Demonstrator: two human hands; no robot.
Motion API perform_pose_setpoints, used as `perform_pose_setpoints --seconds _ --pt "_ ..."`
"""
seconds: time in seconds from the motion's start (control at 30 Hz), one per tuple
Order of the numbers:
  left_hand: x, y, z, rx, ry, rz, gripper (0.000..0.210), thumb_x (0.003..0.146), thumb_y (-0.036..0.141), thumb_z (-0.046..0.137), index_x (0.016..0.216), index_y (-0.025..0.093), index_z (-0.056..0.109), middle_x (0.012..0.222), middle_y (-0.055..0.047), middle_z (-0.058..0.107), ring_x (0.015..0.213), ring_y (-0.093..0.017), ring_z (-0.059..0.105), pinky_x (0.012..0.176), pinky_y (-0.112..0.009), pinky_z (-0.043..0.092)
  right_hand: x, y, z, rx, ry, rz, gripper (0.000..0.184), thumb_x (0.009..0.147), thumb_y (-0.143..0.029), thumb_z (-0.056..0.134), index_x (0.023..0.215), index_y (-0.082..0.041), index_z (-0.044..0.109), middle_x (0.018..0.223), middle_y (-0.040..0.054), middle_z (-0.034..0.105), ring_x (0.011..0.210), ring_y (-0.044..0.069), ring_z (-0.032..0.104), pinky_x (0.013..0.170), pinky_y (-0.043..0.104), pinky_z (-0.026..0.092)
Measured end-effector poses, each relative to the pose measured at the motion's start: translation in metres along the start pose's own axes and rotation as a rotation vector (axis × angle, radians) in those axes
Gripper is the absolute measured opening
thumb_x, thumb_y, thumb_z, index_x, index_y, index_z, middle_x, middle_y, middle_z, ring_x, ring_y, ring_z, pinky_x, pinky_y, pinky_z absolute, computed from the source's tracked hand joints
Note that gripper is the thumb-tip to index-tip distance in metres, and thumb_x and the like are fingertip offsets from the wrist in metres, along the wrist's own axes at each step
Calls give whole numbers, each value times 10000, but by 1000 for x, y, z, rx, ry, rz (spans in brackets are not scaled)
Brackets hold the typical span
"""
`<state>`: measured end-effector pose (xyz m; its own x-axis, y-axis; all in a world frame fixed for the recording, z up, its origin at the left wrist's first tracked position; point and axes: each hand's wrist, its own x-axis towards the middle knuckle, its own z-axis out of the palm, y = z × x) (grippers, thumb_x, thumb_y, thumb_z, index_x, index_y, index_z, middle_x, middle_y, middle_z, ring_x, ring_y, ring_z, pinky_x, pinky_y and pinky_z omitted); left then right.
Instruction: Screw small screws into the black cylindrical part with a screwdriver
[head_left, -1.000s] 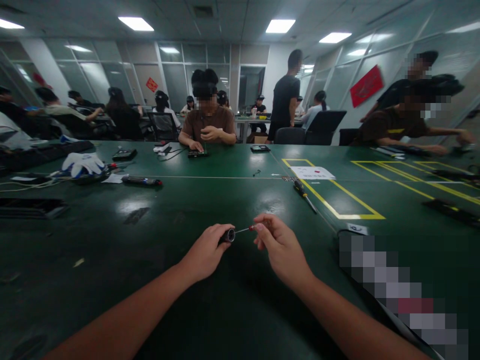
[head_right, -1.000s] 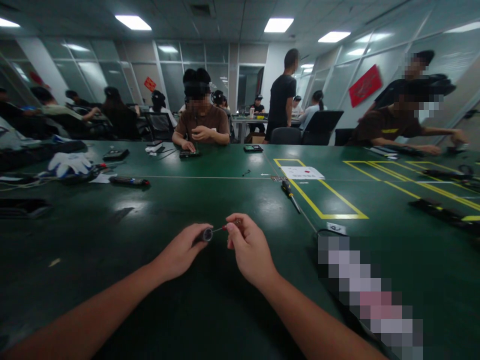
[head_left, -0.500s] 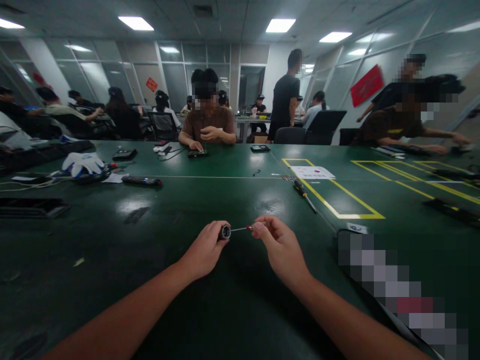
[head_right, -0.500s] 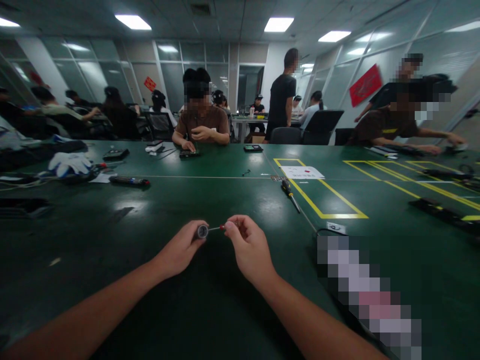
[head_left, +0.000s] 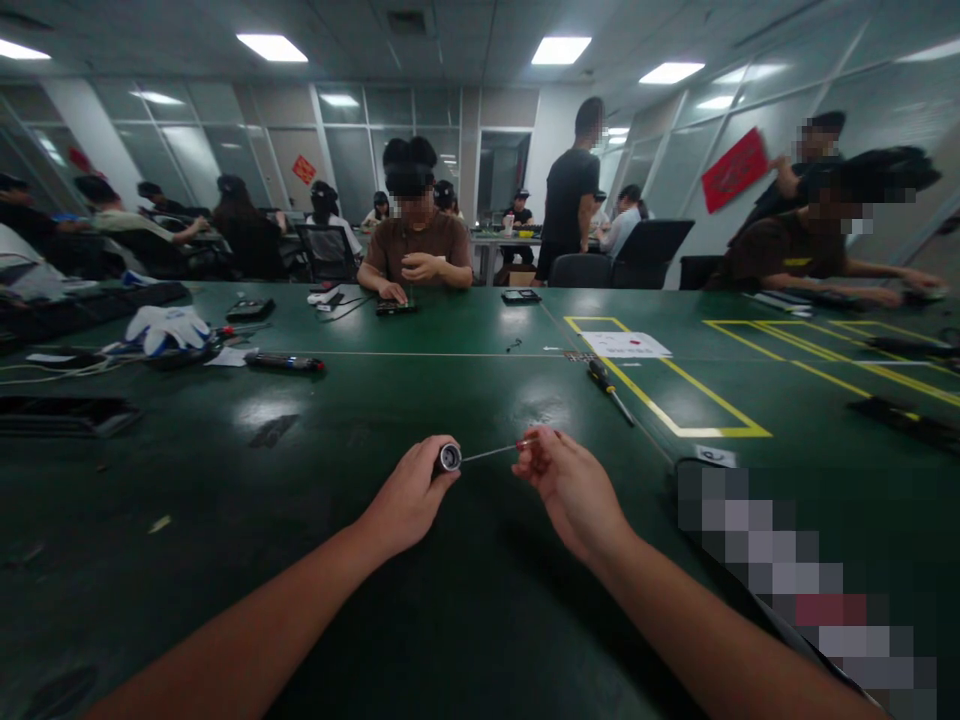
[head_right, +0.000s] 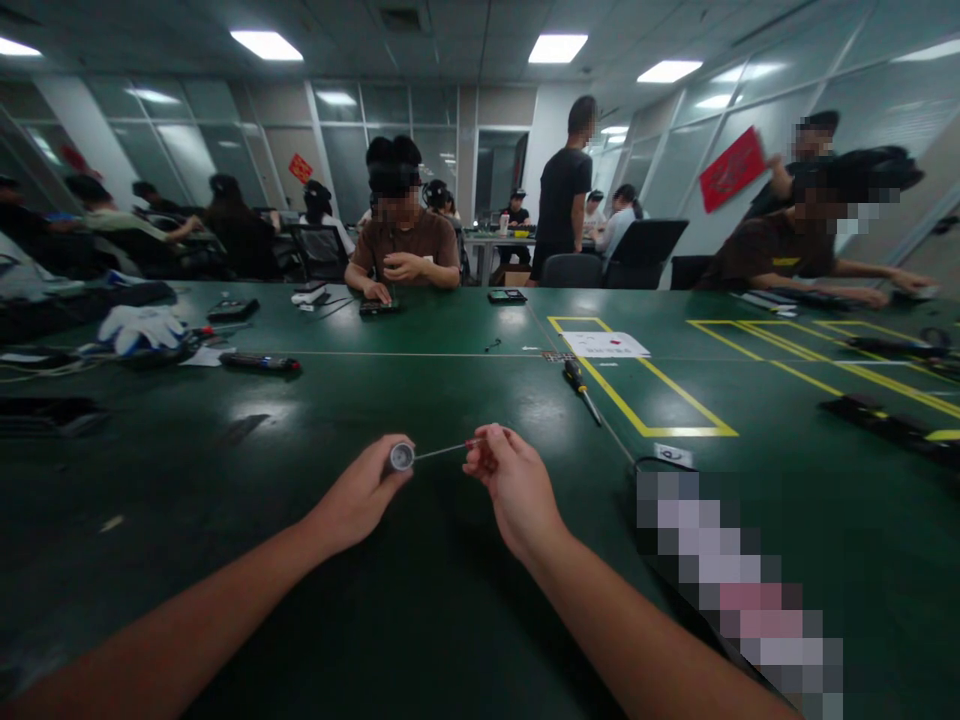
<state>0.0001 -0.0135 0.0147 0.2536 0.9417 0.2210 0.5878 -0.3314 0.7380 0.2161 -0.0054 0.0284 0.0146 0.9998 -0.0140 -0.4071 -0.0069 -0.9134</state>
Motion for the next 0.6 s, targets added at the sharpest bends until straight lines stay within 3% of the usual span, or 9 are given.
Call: perform_pose_setpoints --seconds 0.23,0.6 --pt "0 1 -1 -10 11 -17 184 963 241 523 1138 215 574 1094 -69 650 1029 -253 600 926 -419 481 -9 -3 4 -377 -48 -273 297 931 -498 637 1008 -213 674 877 39 707 808 193 671 817 355 537" --pt "0 -3 2 -1 14 0 216 957 212 533 1171 213 564 1145 -65 639 1085 -249 586 992 -423 451 -19 -7 10 -533 -145 -334 261 958 -470 592 1026 -225 652 897 45 727 853 206 699 814 348 546"
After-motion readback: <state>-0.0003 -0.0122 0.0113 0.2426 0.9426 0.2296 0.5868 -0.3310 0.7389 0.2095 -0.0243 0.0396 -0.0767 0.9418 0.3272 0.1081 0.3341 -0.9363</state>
